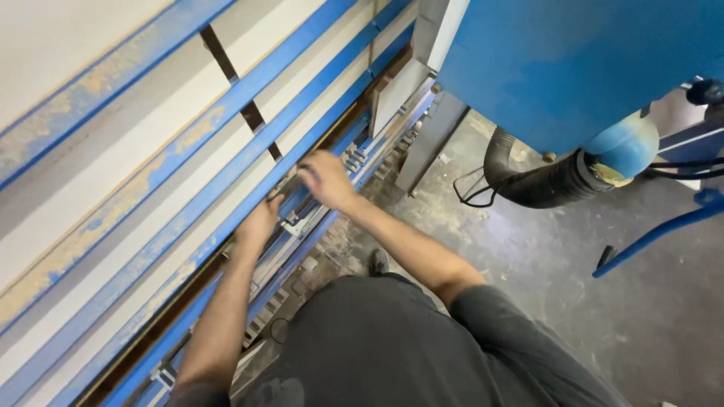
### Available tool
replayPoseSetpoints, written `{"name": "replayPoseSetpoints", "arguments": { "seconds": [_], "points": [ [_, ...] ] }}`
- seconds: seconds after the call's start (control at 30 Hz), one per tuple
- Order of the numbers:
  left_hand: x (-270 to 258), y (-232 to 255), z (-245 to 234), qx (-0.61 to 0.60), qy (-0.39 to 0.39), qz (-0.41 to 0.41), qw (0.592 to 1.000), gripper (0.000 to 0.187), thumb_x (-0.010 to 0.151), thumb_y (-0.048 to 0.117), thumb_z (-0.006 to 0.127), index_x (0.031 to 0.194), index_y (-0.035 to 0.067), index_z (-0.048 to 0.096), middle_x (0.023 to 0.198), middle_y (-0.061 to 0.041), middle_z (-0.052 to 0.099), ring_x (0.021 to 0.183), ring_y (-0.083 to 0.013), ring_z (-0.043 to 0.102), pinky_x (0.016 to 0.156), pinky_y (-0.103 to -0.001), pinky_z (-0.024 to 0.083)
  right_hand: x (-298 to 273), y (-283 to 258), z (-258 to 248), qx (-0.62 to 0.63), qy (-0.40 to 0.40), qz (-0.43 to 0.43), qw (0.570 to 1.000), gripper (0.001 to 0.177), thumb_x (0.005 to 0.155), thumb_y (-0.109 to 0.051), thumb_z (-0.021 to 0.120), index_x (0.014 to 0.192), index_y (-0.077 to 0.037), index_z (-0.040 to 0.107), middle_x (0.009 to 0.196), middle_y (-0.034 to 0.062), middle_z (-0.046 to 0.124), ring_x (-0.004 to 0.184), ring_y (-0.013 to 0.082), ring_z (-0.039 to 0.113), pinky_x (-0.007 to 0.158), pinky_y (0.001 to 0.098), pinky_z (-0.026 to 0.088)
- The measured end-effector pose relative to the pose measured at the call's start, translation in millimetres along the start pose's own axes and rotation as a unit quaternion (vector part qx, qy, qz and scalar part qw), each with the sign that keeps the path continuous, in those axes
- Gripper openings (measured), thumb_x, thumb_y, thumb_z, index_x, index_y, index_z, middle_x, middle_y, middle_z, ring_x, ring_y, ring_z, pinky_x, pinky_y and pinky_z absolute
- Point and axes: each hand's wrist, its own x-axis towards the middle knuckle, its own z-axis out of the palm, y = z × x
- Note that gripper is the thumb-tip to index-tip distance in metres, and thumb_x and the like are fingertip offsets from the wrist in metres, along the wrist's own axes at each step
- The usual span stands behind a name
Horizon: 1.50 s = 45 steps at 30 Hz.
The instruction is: The person retrieves white rectangular boards from a blue metal rack and places them into a blue industrial machine. They operate the machine using a long blue lever to process the boards, then remove the finished pieces and return them to the rack. The person repeats this cycle multiple times, handling the boards by hand.
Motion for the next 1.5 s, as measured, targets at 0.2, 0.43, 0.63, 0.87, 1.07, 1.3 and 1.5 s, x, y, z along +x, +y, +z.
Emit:
{"name": "replayPoseSetpoints", "arguments": {
  "seconds": [0.2, 0.43, 0.63, 0.87, 1.07, 1.3, 1.5],
  "points": [
    [71.0, 67.3, 1.4, -0.060, -0.022, -0.014, 0.998, 0.046, 0.090, 0.048, 0.074, 0.107, 0.005, 0.079, 0.104, -0.019, 0.077, 0.106, -0.0333, 0.074, 0.105, -0.049, 0.052, -59.0, 58.5, -42.1, 0.224, -0.029, 0.531, 0.817, 0.055, 0.097, -0.052, 0.071, 0.127, -0.006, 0.062, 0.108, 0.0191, 0.071, 0.100, 0.0317, 0.073, 0.084, 0.0420, 0.060],
    [170.2, 137.9, 7.0, -0.080, 0.049, 0.035, 0.995, 0.047, 0.091, 0.044, 0.075, 0.107, 0.000, 0.079, 0.106, -0.023, 0.076, 0.110, -0.0369, 0.072, 0.112, -0.051, 0.045, -84.3, 125.4, -7.5, 0.553, 0.116, 0.598, 0.568, 0.041, 0.102, -0.028, 0.070, 0.131, -0.003, 0.057, 0.119, 0.0161, 0.055, 0.089, 0.0322, 0.074, 0.077, 0.0477, 0.065],
    [198.2, 145.4, 15.5, -0.058, 0.082, 0.075, 0.992, 0.062, 0.092, 0.053, 0.074, 0.113, -0.005, 0.075, 0.116, -0.032, 0.071, 0.120, -0.0442, 0.065, 0.118, -0.057, 0.036, -66.2, 154.1, -26.0, 0.460, 0.162, 0.581, 0.651, 0.031, 0.095, -0.025, 0.080, 0.108, -0.003, 0.061, 0.089, 0.0091, 0.059, 0.072, 0.0206, 0.069, 0.059, 0.0322, 0.063],
    [192.7, 147.1, 44.0, -0.084, 0.037, 0.048, 0.995, 0.058, 0.091, 0.047, 0.074, 0.124, -0.001, 0.073, 0.124, -0.024, 0.071, 0.124, -0.0371, 0.065, 0.120, -0.053, 0.035, -53.9, 139.5, -35.7, 0.407, 0.158, 0.607, 0.665, 0.039, 0.089, -0.027, 0.087, 0.107, 0.000, 0.065, 0.089, 0.0172, 0.066, 0.071, 0.0285, 0.075, 0.060, 0.0426, 0.068],
    [207.8, 150.9, -48.9, -0.227, -0.075, 0.093, 0.966, 0.051, 0.110, 0.047, 0.052, 0.133, 0.005, 0.069, 0.130, -0.025, 0.067, 0.131, -0.0385, 0.058, 0.123, -0.055, 0.029, 50.8, 57.0, -106.9, 0.261, 0.087, 0.548, 0.790, 0.042, 0.097, -0.042, 0.071, 0.104, -0.002, 0.059, 0.071, 0.0145, 0.072, 0.055, 0.0227, 0.074, 0.051, 0.0324, 0.059],
    [210.2, 163.7, -197.1, -0.472, -0.263, -0.089, 0.837, 0.100, 0.086, 0.066, 0.074, 0.147, -0.009, 0.050, 0.148, -0.032, 0.048, 0.140, -0.0437, 0.045, 0.122, -0.054, 0.029, 74.4, 67.2, -93.8, 0.216, 0.028, 0.579, 0.786, 0.048, 0.090, -0.052, 0.071, 0.099, -0.005, 0.066, 0.081, 0.0182, 0.073, 0.078, 0.0300, 0.074, 0.065, 0.0394, 0.059],
    [187.4, 151.5, -71.7, -0.282, -0.067, 0.027, 0.957, 0.079, 0.076, 0.047, 0.088, 0.132, -0.003, 0.063, 0.130, -0.029, 0.065, 0.130, -0.0400, 0.058, 0.116, -0.055, 0.039, 93.2, 63.9, -126.0, 0.028, -0.089, 0.508, 0.856, 0.049, 0.080, -0.055, 0.077, 0.082, -0.006, 0.071, 0.075, 0.0177, 0.073, 0.083, 0.0352, 0.075, 0.075, 0.0459, 0.060]
  ]
}}
